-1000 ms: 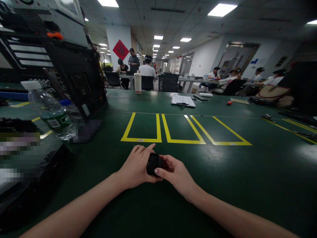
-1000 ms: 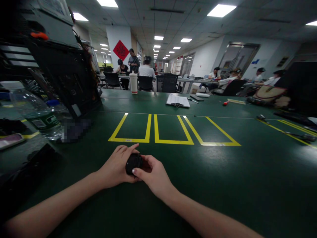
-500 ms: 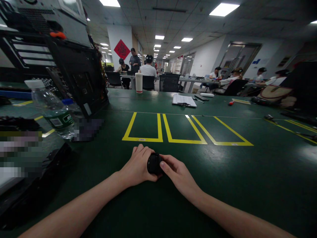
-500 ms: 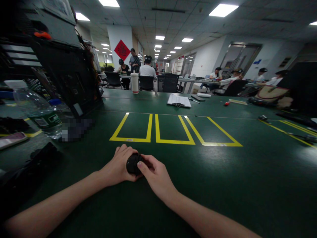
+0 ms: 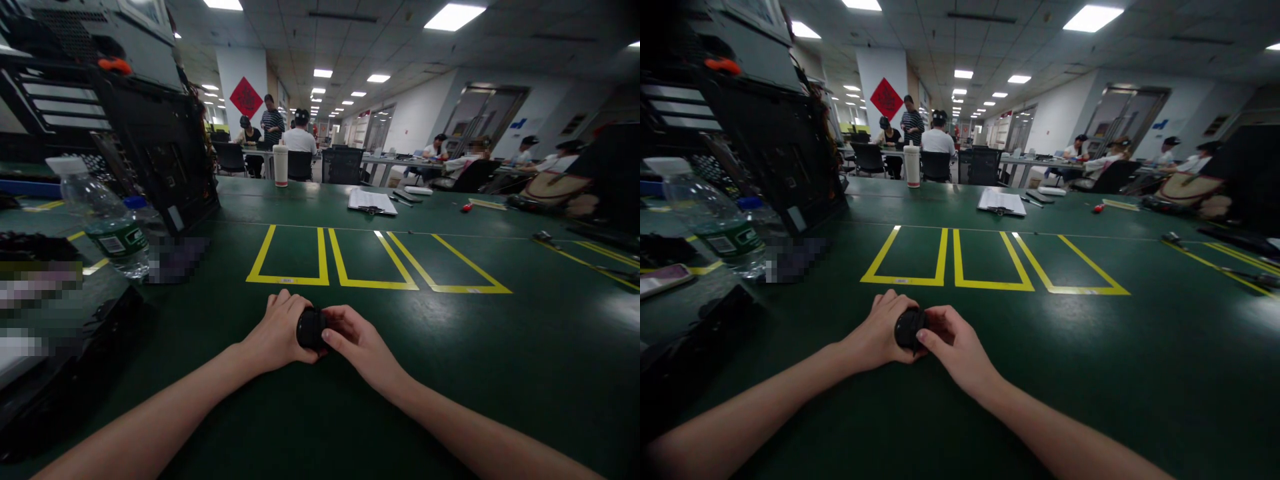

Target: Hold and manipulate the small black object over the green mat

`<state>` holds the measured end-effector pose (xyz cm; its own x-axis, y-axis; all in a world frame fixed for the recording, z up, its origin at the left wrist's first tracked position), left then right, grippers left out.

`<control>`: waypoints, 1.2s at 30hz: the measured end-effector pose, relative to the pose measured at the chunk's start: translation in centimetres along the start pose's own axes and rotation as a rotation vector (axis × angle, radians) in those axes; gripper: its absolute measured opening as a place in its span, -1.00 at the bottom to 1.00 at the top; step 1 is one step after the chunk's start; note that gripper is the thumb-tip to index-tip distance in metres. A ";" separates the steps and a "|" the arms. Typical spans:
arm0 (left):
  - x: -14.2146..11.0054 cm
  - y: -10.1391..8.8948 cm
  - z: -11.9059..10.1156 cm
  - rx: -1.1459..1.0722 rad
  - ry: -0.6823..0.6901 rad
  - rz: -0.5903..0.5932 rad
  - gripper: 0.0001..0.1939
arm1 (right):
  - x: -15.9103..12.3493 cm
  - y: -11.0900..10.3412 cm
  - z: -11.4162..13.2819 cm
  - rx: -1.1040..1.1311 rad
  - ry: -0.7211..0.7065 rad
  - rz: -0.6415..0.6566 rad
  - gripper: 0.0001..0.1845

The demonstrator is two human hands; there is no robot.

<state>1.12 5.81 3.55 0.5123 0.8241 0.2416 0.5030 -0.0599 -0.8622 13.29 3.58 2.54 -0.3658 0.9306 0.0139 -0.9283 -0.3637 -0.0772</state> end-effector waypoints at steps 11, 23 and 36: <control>0.0 -0.8 -1.0 0.004 -0.003 0.044 -0.50 | -0.2 -0.2 0.6 -0.083 -0.084 -0.018 -0.80; 0.1 -0.6 -0.9 0.040 0.008 0.044 -0.48 | -0.2 0.1 0.5 -0.097 -0.064 0.031 -0.67; 0.1 -0.4 -0.7 0.005 -0.002 0.050 -0.49 | -0.2 0.0 0.6 -0.126 -0.038 0.030 -0.69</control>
<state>1.42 5.51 4.25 0.5351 0.8213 0.1977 0.4733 -0.0976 -0.8755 13.30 3.33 3.10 -0.3976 0.9163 0.0472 -0.9021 -0.3810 -0.2024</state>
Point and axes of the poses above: each hand's wrist, its own x-axis towards the middle knuckle, its own y-axis out of the palm, z = x × y, the point moved 6 cm from there along x, towards the middle knuckle, and after that the axes turned 2 degrees about -z, right-handed, at the moved point
